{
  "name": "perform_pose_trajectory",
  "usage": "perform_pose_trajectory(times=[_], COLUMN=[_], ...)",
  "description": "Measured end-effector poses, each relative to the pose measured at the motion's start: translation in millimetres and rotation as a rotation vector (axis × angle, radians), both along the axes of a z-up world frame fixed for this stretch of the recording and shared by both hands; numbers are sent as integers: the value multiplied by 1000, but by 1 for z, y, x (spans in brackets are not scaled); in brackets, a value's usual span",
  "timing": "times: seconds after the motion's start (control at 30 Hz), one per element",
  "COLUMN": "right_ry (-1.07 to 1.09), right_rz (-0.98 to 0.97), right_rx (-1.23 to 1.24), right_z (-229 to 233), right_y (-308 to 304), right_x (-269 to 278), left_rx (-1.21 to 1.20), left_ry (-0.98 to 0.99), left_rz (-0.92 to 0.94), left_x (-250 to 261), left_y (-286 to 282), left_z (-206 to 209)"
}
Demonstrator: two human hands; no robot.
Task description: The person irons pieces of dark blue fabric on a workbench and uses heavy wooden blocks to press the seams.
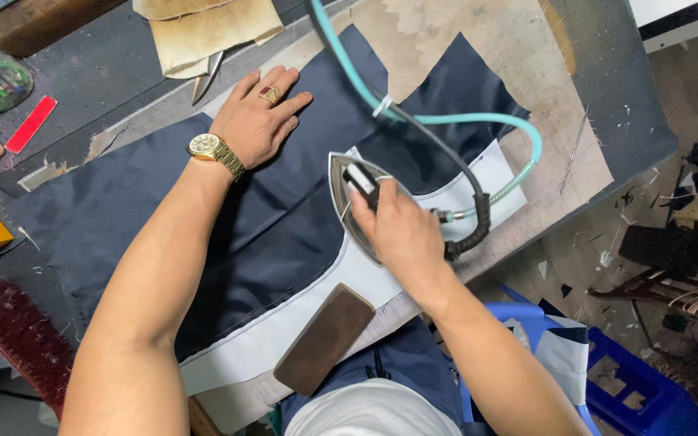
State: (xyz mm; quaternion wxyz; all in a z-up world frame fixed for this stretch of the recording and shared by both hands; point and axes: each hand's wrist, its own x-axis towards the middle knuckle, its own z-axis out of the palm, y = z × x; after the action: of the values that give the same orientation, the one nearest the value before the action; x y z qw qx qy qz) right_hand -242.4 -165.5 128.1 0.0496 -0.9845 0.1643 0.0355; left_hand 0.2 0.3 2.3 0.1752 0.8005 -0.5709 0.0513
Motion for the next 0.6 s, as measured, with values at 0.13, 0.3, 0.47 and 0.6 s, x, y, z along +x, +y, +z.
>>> perform_pose_trajectory(times=[0.13,0.3,0.47,0.6], right_ry=[121,161,515,315], right_rz=[-95,-42,248,424], right_rx=[92,87,311,185], right_z=[4,12,24,3], right_y=[-30,-53,-44,-19], right_x=[9,-27,-33,-82], left_rx=[63,31,14,29], left_ry=[60,55,72,80], left_rz=[3,-2,-2,2], left_x=[3,-1,2,1], left_y=[0,3,1,1], left_z=[-1,-2,-1,0])
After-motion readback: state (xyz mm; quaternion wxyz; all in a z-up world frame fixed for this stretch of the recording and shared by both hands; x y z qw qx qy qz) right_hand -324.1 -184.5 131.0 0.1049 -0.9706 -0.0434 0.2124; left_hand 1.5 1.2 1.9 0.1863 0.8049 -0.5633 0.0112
